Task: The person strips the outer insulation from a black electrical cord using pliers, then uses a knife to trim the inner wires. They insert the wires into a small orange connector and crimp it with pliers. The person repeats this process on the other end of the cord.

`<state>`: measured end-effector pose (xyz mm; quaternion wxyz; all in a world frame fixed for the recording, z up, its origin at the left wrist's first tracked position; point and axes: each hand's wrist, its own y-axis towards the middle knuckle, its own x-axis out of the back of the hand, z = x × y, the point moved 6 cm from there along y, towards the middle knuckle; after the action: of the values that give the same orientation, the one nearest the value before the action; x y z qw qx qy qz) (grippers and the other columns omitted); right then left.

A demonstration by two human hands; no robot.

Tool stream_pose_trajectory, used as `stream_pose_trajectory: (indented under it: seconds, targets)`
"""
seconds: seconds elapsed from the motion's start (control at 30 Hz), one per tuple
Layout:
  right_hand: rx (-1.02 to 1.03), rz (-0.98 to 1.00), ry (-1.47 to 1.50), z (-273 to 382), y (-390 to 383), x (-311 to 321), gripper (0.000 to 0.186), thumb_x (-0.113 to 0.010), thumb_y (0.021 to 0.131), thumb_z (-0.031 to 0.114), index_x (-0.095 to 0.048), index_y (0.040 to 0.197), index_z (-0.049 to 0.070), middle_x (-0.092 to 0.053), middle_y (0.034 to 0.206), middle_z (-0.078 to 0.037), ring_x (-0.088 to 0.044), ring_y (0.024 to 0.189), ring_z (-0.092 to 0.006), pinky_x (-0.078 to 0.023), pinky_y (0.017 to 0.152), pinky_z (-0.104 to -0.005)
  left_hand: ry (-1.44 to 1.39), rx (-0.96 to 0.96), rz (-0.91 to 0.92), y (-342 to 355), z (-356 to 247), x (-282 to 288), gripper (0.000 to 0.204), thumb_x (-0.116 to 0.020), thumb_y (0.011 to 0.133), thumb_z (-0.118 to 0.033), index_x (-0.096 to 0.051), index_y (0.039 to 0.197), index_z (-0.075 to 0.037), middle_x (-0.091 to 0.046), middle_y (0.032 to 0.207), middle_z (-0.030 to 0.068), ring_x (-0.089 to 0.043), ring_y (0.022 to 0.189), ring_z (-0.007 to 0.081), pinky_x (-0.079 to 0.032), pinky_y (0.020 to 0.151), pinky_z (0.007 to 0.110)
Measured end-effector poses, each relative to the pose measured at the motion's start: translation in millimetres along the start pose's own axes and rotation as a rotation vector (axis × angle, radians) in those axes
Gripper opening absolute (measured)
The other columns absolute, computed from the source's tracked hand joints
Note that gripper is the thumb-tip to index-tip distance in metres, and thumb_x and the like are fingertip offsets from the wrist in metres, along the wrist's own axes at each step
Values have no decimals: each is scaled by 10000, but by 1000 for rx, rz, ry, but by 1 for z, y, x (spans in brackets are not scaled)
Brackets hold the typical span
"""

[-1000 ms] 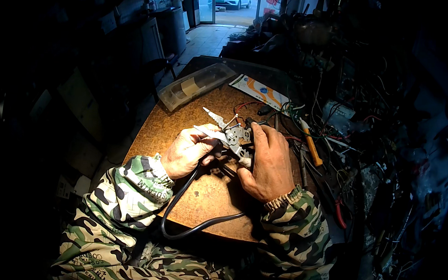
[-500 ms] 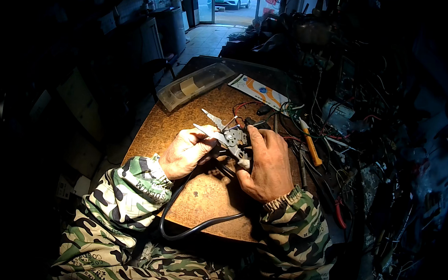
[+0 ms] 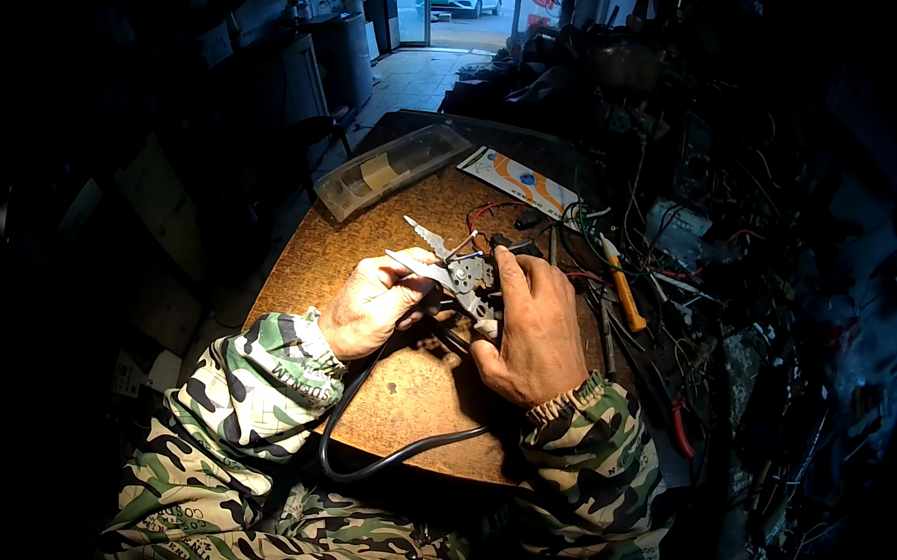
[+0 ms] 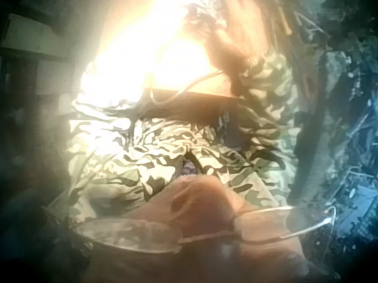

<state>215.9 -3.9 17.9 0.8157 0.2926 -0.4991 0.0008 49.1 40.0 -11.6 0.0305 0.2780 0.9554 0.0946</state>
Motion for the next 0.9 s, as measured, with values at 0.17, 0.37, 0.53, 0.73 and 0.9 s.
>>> stream_pose_trajectory:
  seconds: [0.17,0.37,0.53,0.73,0.9]
  targets:
    - [-30,6,-12,-5,-3,-1,804,-715,667,132,-442,1388,-93,-504,1232,-271,-495,1183,-409,-399,1066,-479,63,-43,21,5,4,-3,215,-521,1019,-105,-612,1185,-4,-615,879,-28,-476,666,24,-384,587,180]
    - [-13,-63,-15,1,0,4,714,-670,624,106,-523,1298,-74,-554,1141,-245,-549,1079,-410,-457,969,-451,83,14,-24,-1,0,4,167,-566,992,-82,-651,1109,2,-658,939,19,-570,824,75,-483,738,247]
    - [8,-89,-28,2,-1,7,705,-670,610,100,-539,1285,-55,-563,1093,-234,-559,1031,-405,-469,930,-449,26,-77,-152,0,-6,4,154,-652,927,-11,-639,1080,10,-685,939,40,-634,838,87,-533,756,252]
    - [17,-91,-30,3,-2,2,707,-736,624,112,-551,1280,-76,-551,1057,-208,-538,1010,-357,-441,930,-438,-3,-176,-191,0,-10,8,211,-660,858,114,-641,1046,20,-711,970,73,-686,921,126,-571,818,263]
    - [20,-87,-21,4,-2,5,705,-732,620,104,-551,1278,-71,-553,1068,-209,-539,1029,-364,-442,940,-442,-68,-196,-169,3,-13,8,203,-649,826,177,-683,965,33,-726,939,97,-702,876,147,-584,796,271]
